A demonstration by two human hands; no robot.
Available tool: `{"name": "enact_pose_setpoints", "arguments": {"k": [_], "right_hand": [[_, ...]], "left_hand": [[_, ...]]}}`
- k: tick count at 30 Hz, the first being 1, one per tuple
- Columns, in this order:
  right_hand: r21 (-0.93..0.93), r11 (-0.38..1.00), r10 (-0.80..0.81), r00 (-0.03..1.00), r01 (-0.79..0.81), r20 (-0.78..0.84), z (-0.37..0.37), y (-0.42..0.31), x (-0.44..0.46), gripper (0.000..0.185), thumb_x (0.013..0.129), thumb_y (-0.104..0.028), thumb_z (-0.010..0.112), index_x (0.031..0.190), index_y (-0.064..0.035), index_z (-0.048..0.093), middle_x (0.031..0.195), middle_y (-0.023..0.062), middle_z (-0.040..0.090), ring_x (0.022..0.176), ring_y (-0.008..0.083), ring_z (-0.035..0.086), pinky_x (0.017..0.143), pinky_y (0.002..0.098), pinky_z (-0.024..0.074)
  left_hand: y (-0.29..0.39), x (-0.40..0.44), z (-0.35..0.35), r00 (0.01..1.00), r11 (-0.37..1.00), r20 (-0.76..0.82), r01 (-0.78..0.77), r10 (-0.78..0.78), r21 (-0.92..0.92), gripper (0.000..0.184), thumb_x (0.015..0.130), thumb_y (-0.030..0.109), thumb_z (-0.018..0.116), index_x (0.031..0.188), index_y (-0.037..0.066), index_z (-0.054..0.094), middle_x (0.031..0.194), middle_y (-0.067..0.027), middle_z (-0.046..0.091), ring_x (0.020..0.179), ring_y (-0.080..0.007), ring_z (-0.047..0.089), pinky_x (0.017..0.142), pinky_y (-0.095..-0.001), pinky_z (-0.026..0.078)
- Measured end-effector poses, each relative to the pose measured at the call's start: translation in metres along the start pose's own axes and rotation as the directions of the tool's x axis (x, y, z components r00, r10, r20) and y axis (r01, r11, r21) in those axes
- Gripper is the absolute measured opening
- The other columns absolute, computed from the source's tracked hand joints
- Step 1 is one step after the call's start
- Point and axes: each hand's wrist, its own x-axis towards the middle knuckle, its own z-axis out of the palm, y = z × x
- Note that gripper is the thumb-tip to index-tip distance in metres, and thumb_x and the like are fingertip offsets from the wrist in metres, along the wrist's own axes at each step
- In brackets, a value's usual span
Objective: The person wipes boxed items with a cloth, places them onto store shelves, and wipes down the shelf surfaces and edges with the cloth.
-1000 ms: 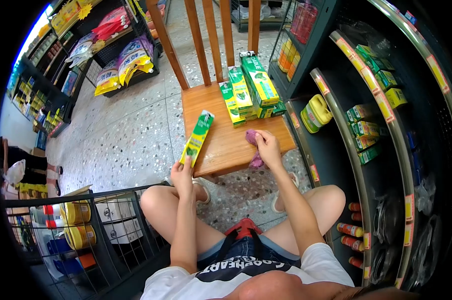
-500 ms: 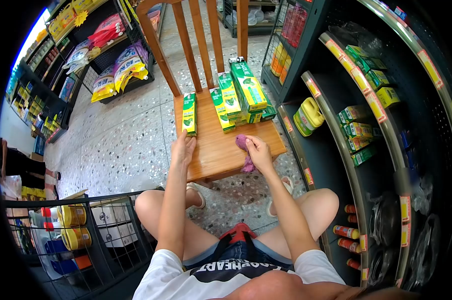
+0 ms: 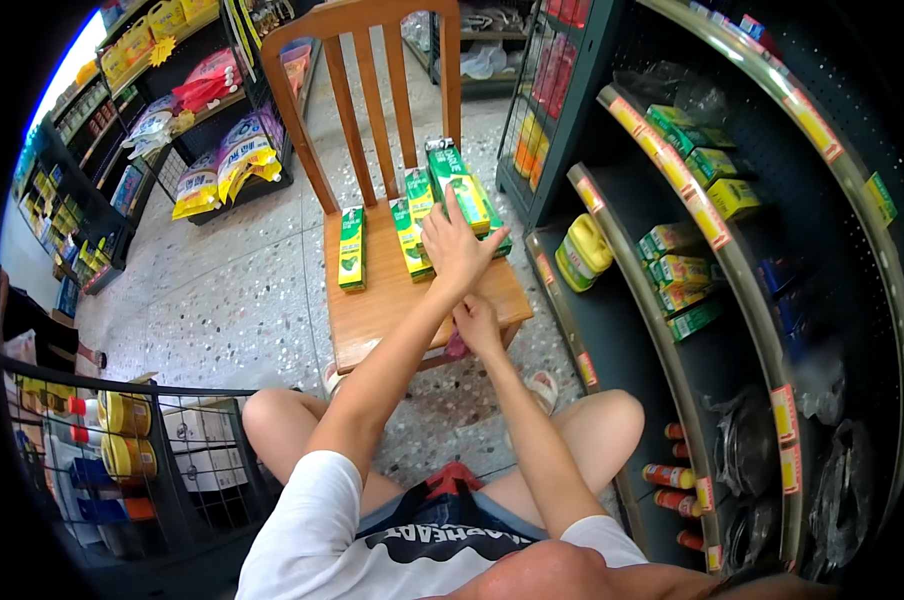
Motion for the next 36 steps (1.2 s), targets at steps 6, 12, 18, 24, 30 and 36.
{"name": "enact_pose_setpoints", "arguments": {"k": [6,12,18,24,30,36], "right_hand": [[0.035,0.997,-0.061,0.998,0.062,-0.019,0.002,0.007,0.001,0.019,0.092,-0.012,0.055,0.084,0.0041,0.058,0.083,0.0198,0.063,0.076,0.0341,0.061,0.067,0.0414,0.0472],[0.128,0.986,-0.098,0.994,0.103,-0.044,0.002,0.018,0.003,0.018,0.094,-0.011,0.056,0.098,0.0044,0.064,0.089,0.0133,0.068,0.08,0.02,0.065,0.069,0.0324,0.0483],[0.505,0.863,0.076,0.987,0.005,-0.14,-0.026,0.028,-0.024,0.028,0.098,-0.014,0.056,0.116,0.0054,0.064,0.107,0.0059,0.068,0.096,0.0123,0.061,0.086,0.0277,0.049],[0.488,0.872,0.208,0.919,-0.02,-0.335,-0.07,0.019,-0.068,0.029,0.099,-0.015,0.056,0.117,0.0053,0.064,0.11,0.0067,0.067,0.099,0.0132,0.061,0.09,0.0279,0.0478],[0.199,0.967,-0.085,0.934,0.162,-0.348,-0.051,-0.045,-0.078,0.025,0.097,-0.01,0.054,0.114,0.006,0.064,0.117,0.0124,0.063,0.107,0.0187,0.059,0.094,0.0303,0.0458],[-0.046,0.883,-0.464,0.884,0.467,0.056,0.014,-0.077,-0.081,0.02,0.086,-0.004,0.063,0.105,0.0027,0.066,0.11,0.015,0.064,0.103,0.0321,0.06,0.091,0.0395,0.048]], "left_hand": [[0.002,0.008,0.023,0.986,0.979,0.019,0.163,-0.166,0.119,0.109,0.067,0.046,0.081,0.15,0.003,0.024,0.114,-0.0191,0.056,0.105,-0.0353,0.051,0.093,-0.0506,0.035],[-0.014,0.001,0.008,0.991,0.984,-0.077,0.101,-0.113,-0.146,0.085,0.069,0.023,0.077,0.14,0.001,0.036,0.116,-0.0187,0.056,0.109,-0.0359,0.05,0.094,-0.0458,0.038],[-0.036,-0.027,-0.033,0.987,0.876,-0.162,-0.093,0.017,-0.473,0.067,0.074,0.012,0.071,0.131,-0.001,0.039,0.122,-0.0191,0.05,0.114,-0.0351,0.049,0.1,-0.0417,0.039],[-0.069,-0.106,-0.101,0.99,0.735,0.126,0.042,0.06,-0.677,0.068,0.072,0.0,0.071,0.131,0.001,0.036,0.121,-0.0139,0.047,0.116,-0.0263,0.049,0.101,-0.0373,0.039],[-0.121,-0.162,-0.108,0.936,0.758,0.312,0.082,0.165,-0.647,0.077,0.071,0.006,0.076,0.133,0.003,0.031,0.128,-0.0183,0.048,0.114,-0.0264,0.052,0.099,-0.0354,0.042],[-0.164,-0.159,-0.108,0.848,0.812,0.495,0.151,0.186,-0.564,0.09,0.068,0.009,0.076,0.144,0.003,0.028,0.133,-0.0178,0.047,0.121,-0.0335,0.047,0.105,-0.0387,0.037]]}}
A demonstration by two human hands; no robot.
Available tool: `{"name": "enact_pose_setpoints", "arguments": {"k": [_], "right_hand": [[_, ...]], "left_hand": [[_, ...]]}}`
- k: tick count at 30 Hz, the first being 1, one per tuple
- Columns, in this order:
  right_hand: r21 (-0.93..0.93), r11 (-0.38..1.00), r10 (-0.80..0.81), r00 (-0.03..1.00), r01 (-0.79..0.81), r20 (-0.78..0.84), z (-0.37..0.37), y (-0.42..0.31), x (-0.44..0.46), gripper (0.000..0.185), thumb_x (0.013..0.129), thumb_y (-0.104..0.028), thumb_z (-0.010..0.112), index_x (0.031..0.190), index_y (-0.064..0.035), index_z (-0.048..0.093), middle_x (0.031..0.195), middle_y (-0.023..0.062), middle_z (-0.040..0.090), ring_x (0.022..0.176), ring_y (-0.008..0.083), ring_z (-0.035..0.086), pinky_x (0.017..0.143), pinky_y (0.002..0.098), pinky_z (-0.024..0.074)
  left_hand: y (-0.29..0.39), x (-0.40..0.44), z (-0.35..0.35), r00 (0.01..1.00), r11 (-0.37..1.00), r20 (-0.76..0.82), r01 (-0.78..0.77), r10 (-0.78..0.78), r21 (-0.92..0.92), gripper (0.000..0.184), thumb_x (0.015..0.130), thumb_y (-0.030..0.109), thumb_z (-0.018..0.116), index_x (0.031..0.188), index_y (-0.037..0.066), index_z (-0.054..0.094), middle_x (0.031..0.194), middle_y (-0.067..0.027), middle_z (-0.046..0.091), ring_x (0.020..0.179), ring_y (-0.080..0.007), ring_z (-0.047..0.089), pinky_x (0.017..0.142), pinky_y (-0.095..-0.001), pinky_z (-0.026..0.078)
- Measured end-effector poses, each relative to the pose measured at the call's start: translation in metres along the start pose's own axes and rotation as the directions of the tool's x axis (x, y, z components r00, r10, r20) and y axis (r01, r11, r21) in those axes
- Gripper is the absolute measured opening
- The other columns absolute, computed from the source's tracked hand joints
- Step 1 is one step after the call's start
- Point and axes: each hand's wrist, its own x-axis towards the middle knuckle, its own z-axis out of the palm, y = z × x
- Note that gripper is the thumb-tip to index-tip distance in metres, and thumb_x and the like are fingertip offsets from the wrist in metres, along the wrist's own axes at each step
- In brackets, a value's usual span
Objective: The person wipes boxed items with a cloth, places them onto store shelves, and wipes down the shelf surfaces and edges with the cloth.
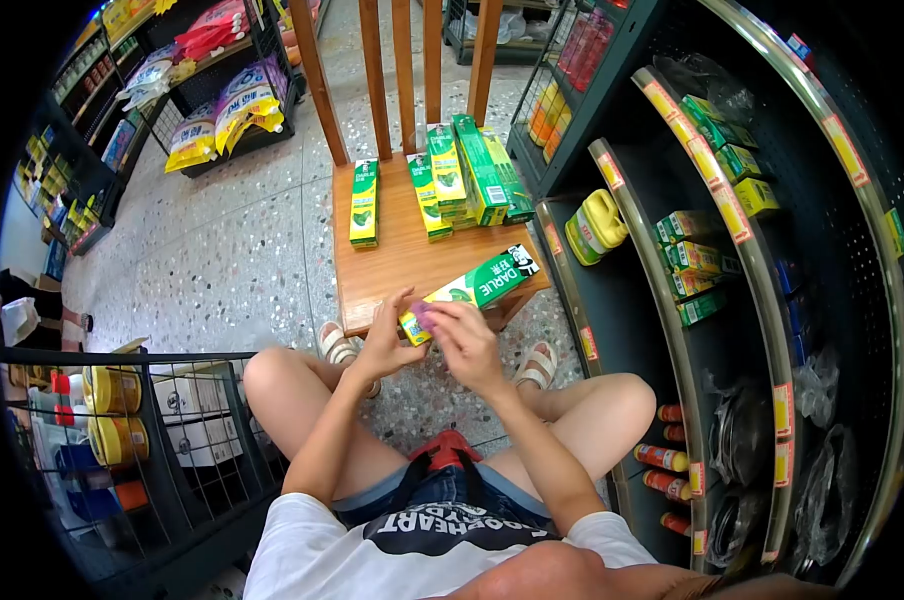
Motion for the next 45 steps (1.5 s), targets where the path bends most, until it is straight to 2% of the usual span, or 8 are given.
{"name": "enact_pose_setpoints", "arguments": {"k": [7,10,16,23,28,34,40,45], "right_hand": [[-0.229,0.958,-0.128,0.972,0.173,0.199,0.043,0.005,0.003,0.028,0.08,-0.007,0.063,0.108,-0.001,0.066,0.116,0.0129,0.059,0.109,0.0316,0.055,0.093,0.0423,0.0463],[-0.295,0.945,-0.071,0.969,0.142,0.238,0.039,0.007,-0.001,0.026,0.082,-0.007,0.061,0.107,-0.0025,0.066,0.114,0.013,0.06,0.11,0.0315,0.056,0.093,0.0417,0.0462],[-0.57,0.82,-0.016,0.998,0.05,0.065,-0.015,0.056,0.021,0.018,0.085,-0.006,0.058,0.102,-0.0024,0.064,0.11,0.0132,0.062,0.104,0.0316,0.058,0.089,0.0434,0.0468],[-0.673,0.733,-0.011,0.988,-0.098,-0.156,-0.066,0.095,0.033,0.019,0.087,-0.004,0.061,0.103,0.0017,0.069,0.112,0.0168,0.062,0.104,0.0358,0.056,0.092,0.0428,0.0448],[-0.573,0.801,0.01,0.961,-0.173,-0.276,-0.068,0.095,0.039,0.02,0.09,-0.005,0.059,0.105,0.0035,0.068,0.112,0.0182,0.062,0.106,0.0366,0.054,0.093,0.0431,0.0439],[-0.48,0.867,-0.022,0.953,-0.131,-0.301,-0.056,0.067,0.049,0.02,0.088,-0.004,0.061,0.106,0.0022,0.068,0.112,0.017,0.062,0.106,0.0354,0.055,0.093,0.0421,0.0437],[-0.373,0.928,-0.053,0.985,-0.012,-0.164,-0.015,0.033,0.043,0.019,0.088,-0.004,0.062,0.105,0.0016,0.068,0.11,0.016,0.062,0.105,0.0339,0.057,0.093,0.0426,0.0454],[-0.336,0.925,-0.165,0.984,0.18,0.072,0.036,0.002,0.032,0.027,0.081,-0.007,0.061,0.107,-0.0005,0.065,0.115,0.0146,0.06,0.109,0.0329,0.056,0.092,0.0426,0.0463]], "left_hand": [[-0.016,-0.001,-0.006,0.991,0.988,-0.114,0.052,-0.07,-0.149,0.103,0.067,0.011,0.083,0.15,0.003,0.023,0.139,-0.0199,0.048,0.124,-0.029,0.051,0.104,-0.0405,0.039],[0.003,0.0,-0.015,0.994,0.996,-0.082,0.072,-0.067,0.051,0.101,0.065,0.015,0.081,0.149,0.001,0.026,0.134,-0.0194,0.054,0.124,-0.0345,0.05,0.109,-0.0432,0.027],[0.008,0.006,-0.023,0.995,0.989,-0.031,0.1,-0.097,0.108,0.105,0.063,0.016,0.085,0.15,0.002,0.028,0.133,-0.0177,0.057,0.126,-0.0334,0.047,0.109,-0.0408,0.027],[0.015,0.009,-0.024,0.993,0.989,-0.033,0.12,-0.118,0.081,0.097,0.065,0.012,0.082,0.147,0.002,0.032,0.133,-0.0179,0.057,0.125,-0.0319,0.049,0.106,-0.0416,0.035],[0.02,0.013,-0.025,0.995,0.994,-0.099,-0.001,-0.01,-0.109,0.08,0.073,-0.005,0.069,0.144,0.001,0.033,0.135,-0.0197,0.053,0.113,-0.0316,0.058,0.096,-0.0364,0.047],[0.01,0.016,-0.027,0.982,0.966,-0.186,0.005,0.044,0.257,0.091,0.074,-0.008,0.068,0.151,0.003,0.02,0.145,-0.0233,0.042,0.131,-0.0323,0.048,0.105,-0.0368,0.043],[-0.008,0.006,-0.012,0.978,0.998,-0.207,-0.048,0.039,-0.041,0.107,0.071,-0.003,0.077,0.154,0.005,0.01,0.152,-0.0217,0.031,0.134,-0.0333,0.044,0.107,-0.0382,0.042],[-0.007,0.001,-0.011,0.97,0.976,-0.213,0.072,-0.116,-0.204,0.099,0.075,-0.005,0.075,0.153,0.004,0.015,0.138,-0.0196,0.05,0.123,-0.0275,0.053,0.102,-0.0359,0.045]]}}
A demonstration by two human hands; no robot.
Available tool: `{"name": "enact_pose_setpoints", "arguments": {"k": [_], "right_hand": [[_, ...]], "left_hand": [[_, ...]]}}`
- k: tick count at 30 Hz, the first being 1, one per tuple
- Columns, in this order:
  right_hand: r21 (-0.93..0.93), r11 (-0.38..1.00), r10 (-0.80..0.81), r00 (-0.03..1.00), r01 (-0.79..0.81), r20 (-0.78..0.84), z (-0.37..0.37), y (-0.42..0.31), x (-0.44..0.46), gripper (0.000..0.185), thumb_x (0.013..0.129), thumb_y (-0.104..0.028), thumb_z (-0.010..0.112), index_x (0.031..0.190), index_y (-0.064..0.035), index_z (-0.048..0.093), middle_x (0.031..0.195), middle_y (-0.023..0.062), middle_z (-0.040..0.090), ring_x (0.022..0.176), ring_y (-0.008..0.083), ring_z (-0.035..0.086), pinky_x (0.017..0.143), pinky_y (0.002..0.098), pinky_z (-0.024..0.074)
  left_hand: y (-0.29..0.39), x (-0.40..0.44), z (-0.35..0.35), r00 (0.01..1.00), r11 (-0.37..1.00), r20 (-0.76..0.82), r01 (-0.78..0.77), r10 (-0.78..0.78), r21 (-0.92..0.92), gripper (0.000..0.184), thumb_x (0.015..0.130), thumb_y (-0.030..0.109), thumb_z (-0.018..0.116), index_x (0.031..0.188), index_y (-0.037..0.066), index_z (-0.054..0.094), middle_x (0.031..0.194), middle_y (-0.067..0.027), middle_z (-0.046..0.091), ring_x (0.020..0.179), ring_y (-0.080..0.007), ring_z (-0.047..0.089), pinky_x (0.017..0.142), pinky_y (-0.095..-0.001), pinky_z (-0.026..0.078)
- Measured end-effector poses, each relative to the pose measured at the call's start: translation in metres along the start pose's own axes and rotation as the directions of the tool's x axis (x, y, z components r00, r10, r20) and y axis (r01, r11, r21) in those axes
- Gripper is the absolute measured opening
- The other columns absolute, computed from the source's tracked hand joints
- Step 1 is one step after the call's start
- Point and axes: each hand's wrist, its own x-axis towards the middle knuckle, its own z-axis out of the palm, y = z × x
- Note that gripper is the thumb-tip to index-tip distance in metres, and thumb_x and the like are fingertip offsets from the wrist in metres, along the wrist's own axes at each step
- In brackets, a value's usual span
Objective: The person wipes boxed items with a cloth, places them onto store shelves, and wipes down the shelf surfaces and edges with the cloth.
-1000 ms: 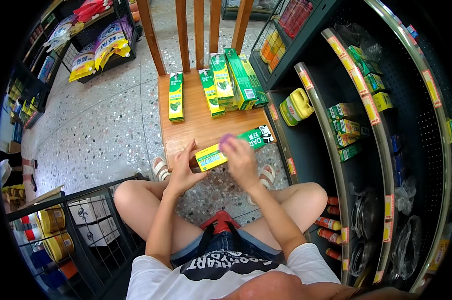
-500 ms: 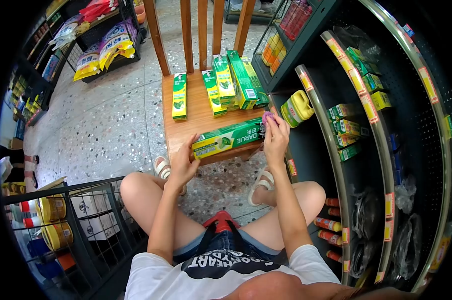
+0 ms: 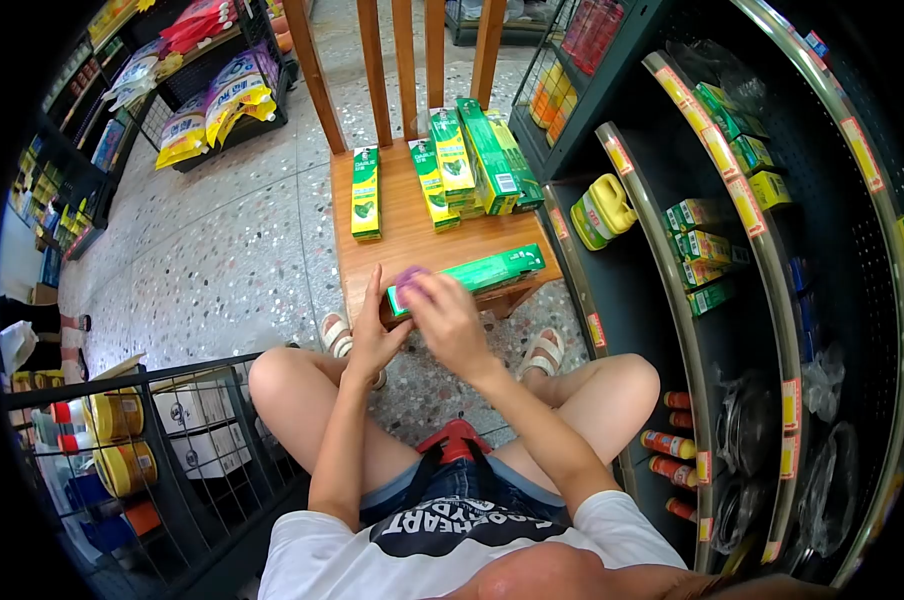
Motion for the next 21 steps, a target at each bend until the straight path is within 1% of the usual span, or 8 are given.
{"name": "enact_pose_setpoints", "arguments": {"k": [3,5,8,9,11,16,19,21], "right_hand": [[0.084,0.996,-0.006,0.999,0.003,0.037,0.025,-0.013,0.0,0.027,0.08,-0.005,0.063,0.107,-0.0003,0.065,0.115,0.0146,0.06,0.109,0.0333,0.056,0.092,0.043,0.0465],[0.056,0.998,0.012,0.999,-0.015,0.052,0.028,-0.012,-0.001,0.027,0.081,-0.006,0.062,0.107,-0.0003,0.065,0.114,0.0145,0.06,0.109,0.0333,0.056,0.092,0.0428,0.0466],[0.003,0.999,0.052,0.996,-0.052,0.078,0.022,-0.004,0.0,0.026,0.081,-0.006,0.062,0.107,-0.0003,0.064,0.113,0.0148,0.061,0.108,0.0337,0.057,0.091,0.0428,0.0468],[-0.017,0.998,0.069,0.994,-0.068,0.086,0.017,0.001,0.0,0.026,0.081,-0.005,0.062,0.106,-0.0003,0.064,0.113,0.0149,0.061,0.108,0.0339,0.057,0.09,0.0429,0.0469],[-0.111,0.988,0.116,0.992,-0.109,0.057,0.002,0.022,0.0,0.024,0.082,-0.005,0.061,0.106,-0.0004,0.064,0.111,0.0149,0.062,0.106,0.0341,0.057,0.09,0.043,0.0469],[-0.361,0.916,0.166,0.984,-0.176,-0.059,-0.046,0.083,-0.011,0.019,0.086,-0.005,0.059,0.102,-0.0004,0.065,0.11,0.0148,0.062,0.105,0.033,0.057,0.089,0.0427,0.0456],[-0.398,0.884,0.204,0.969,-0.244,-0.141,-0.064,0.109,-0.016,0.019,0.086,-0.005,0.059,0.103,0.0008,0.066,0.11,0.0151,0.062,0.106,0.034,0.056,0.09,0.0433,0.0449],[-0.378,0.891,0.204,0.966,-0.251,-0.159,-0.063,0.113,-0.017,0.017,0.088,-0.006,0.061,0.102,0.0016,0.068,0.112,0.0157,0.062,0.104,0.0355,0.057,0.092,0.0427,0.0447]], "left_hand": [[0.006,0.003,-0.001,1.0,0.999,-0.016,-0.025,0.026,0.029,0.091,0.077,-0.007,0.071,0.153,0.004,0.021,0.129,-0.0171,0.057,0.119,-0.0236,0.056,0.099,-0.034,0.045],[0.001,0.003,-0.003,0.999,0.999,-0.026,-0.021,0.022,0.033,0.086,0.078,-0.008,0.068,0.152,0.005,0.025,0.127,-0.0157,0.058,0.117,-0.0216,0.056,0.097,-0.0327,0.046],[0.003,0.002,-0.006,0.986,0.983,0.031,0.165,-0.163,-0.085,0.085,0.078,-0.01,0.068,0.151,0.003,0.027,0.13,-0.0169,0.056,0.12,-0.0219,0.055,0.099,-0.0319,0.046],[0.0,0.002,-0.006,0.99,0.984,0.033,0.143,-0.14,-0.103,0.085,0.077,-0.011,0.068,0.15,0.003,0.027,0.131,-0.0174,0.055,0.12,-0.0222,0.055,0.099,-0.0322,0.046],[-0.004,0.003,-0.005,0.995,0.985,0.038,0.096,-0.092,-0.141,0.086,0.077,-0.012,0.068,0.15,0.002,0.026,0.133,-0.0184,0.054,0.122,-0.023,0.054,0.101,-0.0326,0.046],[0.0,0.004,-0.006,0.996,0.994,0.045,0.079,-0.075,-0.076,0.086,0.078,-0.012,0.068,0.151,0.002,0.024,0.136,-0.0211,0.051,0.125,-0.0239,0.052,0.102,-0.0334,0.046],[0.008,0.004,-0.005,0.989,0.982,0.021,0.145,-0.144,-0.118,0.087,0.078,-0.012,0.069,0.151,0.0,0.023,0.136,-0.0212,0.052,0.125,-0.0242,0.052,0.103,-0.033,0.046],[0.012,0.004,-0.004,0.994,0.993,0.004,0.106,-0.106,-0.057,0.081,0.08,-0.007,0.07,0.149,-0.002,0.027,0.135,-0.0211,0.052,0.124,-0.0243,0.053,0.102,-0.0327,0.045]]}}
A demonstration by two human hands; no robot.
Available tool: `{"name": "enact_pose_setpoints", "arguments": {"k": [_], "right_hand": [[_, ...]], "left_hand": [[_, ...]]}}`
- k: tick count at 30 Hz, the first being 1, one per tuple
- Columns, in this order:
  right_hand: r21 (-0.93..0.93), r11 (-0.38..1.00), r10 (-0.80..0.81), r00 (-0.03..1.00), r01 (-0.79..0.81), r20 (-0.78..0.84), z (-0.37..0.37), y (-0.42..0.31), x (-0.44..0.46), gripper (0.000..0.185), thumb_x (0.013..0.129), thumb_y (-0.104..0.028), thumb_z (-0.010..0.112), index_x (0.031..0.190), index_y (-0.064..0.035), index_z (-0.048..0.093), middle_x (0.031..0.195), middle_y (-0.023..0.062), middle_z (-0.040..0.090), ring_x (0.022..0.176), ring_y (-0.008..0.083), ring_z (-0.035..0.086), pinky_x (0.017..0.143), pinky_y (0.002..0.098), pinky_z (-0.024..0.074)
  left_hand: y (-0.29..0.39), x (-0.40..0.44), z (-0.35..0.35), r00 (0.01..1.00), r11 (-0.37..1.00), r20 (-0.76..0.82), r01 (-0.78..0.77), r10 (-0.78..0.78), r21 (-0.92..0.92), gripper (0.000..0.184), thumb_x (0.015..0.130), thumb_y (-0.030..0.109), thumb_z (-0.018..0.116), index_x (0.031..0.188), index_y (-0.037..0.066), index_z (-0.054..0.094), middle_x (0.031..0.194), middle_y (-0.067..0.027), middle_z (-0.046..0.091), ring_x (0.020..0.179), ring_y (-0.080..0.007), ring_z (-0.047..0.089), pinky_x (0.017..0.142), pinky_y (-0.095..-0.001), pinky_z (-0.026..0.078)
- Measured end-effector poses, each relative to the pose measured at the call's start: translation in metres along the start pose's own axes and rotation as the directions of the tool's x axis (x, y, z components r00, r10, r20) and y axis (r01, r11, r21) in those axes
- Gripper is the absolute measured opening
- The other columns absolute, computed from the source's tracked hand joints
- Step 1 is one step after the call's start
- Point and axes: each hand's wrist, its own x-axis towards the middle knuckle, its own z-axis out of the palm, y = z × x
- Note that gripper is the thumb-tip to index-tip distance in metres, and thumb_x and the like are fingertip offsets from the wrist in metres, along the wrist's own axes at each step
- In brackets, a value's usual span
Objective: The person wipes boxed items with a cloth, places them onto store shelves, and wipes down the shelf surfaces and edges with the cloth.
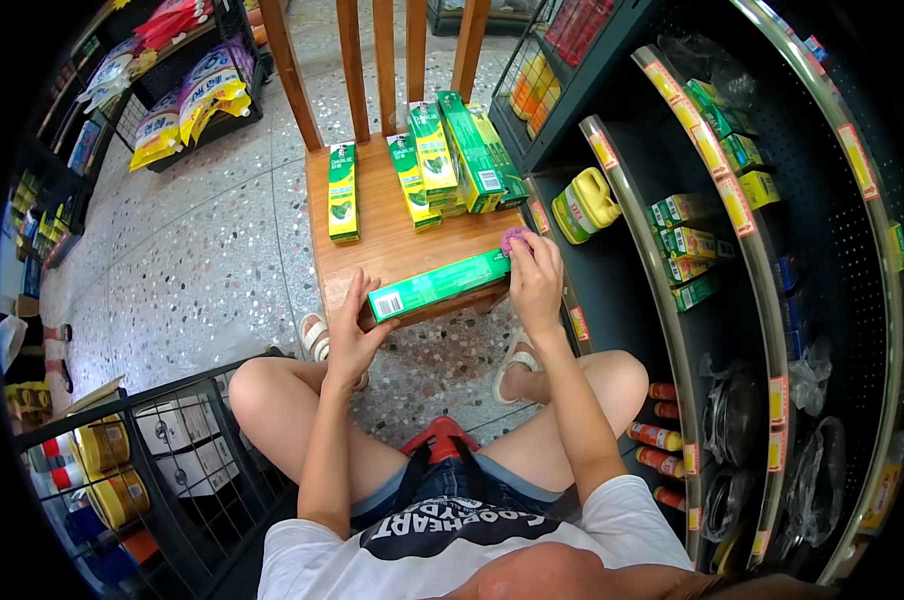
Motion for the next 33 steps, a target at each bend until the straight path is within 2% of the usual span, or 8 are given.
{"name": "enact_pose_setpoints", "arguments": {"k": [5,11,17,20,23,26,29,33], "right_hand": [[0.067,0.997,0.032,0.998,-0.029,-0.046,-0.001,-0.001,-0.003,0.019,0.089,-0.005,0.061,0.104,0.0014,0.069,0.112,0.0152,0.064,0.104,0.0341,0.058,0.092,0.041,0.0459],[0.377,0.859,0.403,0.912,-0.348,-0.076,-0.009,-0.006,-0.02,0.022,0.093,-0.009,0.058,0.109,0.0017,0.068,0.113,0.0151,0.065,0.103,0.0294,0.061,0.089,0.0359,0.0478],[0.495,0.774,0.473,0.88,-0.395,-0.037,-0.02,-0.01,-0.033,0.022,0.095,-0.008,0.058,0.109,0.0058,0.066,0.114,0.0161,0.064,0.104,0.0259,0.061,0.093,0.0331,0.0466],[0.372,0.865,0.403,0.909,-0.338,-0.11,-0.024,-0.014,-0.035,0.02,0.094,-0.006,0.058,0.109,0.0048,0.067,0.115,0.0159,0.064,0.106,0.0278,0.06,0.094,0.0351,0.0458],[0.242,0.96,0.182,0.971,-0.142,-0.153,-0.025,-0.037,-0.027,0.019,0.091,-0.006,0.06,0.107,0.001,0.068,0.113,0.0142,0.063,0.106,0.0315,0.057,0.093,0.0402,0.0451],[0.335,0.941,-0.02,0.998,0.036,-0.051,-0.013,-0.079,-0.017,0.019,0.09,-0.006,0.061,0.107,-0.0021,0.067,0.113,0.014,0.062,0.103,0.0314,0.057,0.091,0.0428,0.0456],[0.448,0.871,-0.245,0.969,0.2,0.042,0.013,-0.116,-0.024,0.025,0.083,-0.007,0.062,0.107,-0.0017,0.066,0.114,0.0149,0.061,0.11,0.0324,0.057,0.095,0.0424,0.0454],[0.451,0.877,-0.248,0.959,0.163,0.137,0.031,-0.138,-0.033,0.027,0.081,-0.007,0.061,0.107,-0.002,0.065,0.114,0.0127,0.06,0.111,0.0317,0.056,0.093,0.0421,0.0459]], "left_hand": [[0.002,0.001,0.001,0.996,0.985,-0.064,0.064,-0.055,0.16,0.069,0.084,0.012,0.074,0.14,-0.009,0.039,0.129,-0.0221,0.056,0.118,-0.0256,0.056,0.098,-0.0328,0.045],[0.005,-0.003,0.0,0.999,0.967,-0.034,0.05,-0.043,0.252,0.078,0.079,0.022,0.078,0.138,-0.011,0.04,0.124,-0.0248,0.057,0.113,-0.0293,0.058,0.097,-0.0346,0.044],[0.015,-0.006,-0.007,0.983,0.949,0.14,0.075,-0.123,0.305,0.094,0.076,0.005,0.079,0.151,0.0,0.022,0.131,-0.0208,0.05,0.116,-0.0262,0.055,0.096,-0.0337,0.048],[0.038,-0.007,0.005,0.975,0.978,0.105,0.188,-0.198,0.092,0.102,0.07,-0.002,0.082,0.151,0.003,0.021,0.126,-0.0162,0.051,0.114,-0.0243,0.056,0.095,-0.0339,0.05],[0.026,-0.008,0.015,0.999,0.999,0.036,0.002,-0.004,0.054,0.105,0.067,-0.007,0.081,0.151,0.005,0.02,0.123,-0.0129,0.052,0.112,-0.0224,0.057,0.095,-0.0334,0.05],[0.002,-0.005,0.024,0.994,0.994,-0.022,-0.109,0.108,-0.016,0.099,0.07,-0.006,0.079,0.15,0.004,0.021,0.12,-0.0132,0.053,0.106,-0.0236,0.06,0.088,-0.0334,0.051],[-0.004,-0.002,0.023,0.987,0.972,-0.013,-0.153,0.157,0.179,0.099,0.073,-0.007,0.076,0.151,0.003,0.017,0.122,-0.014,0.054,0.11,-0.0254,0.059,0.092,-0.0342,0.049],[-0.009,-0.002,0.018,0.995,0.99,-0.017,-0.093,0.095,0.11,0.103,0.077,-0.004,0.073,0.153,0.002,0.005,0.127,-0.0174,0.056,0.112,-0.0265,0.058,0.095,-0.036,0.047]]}}
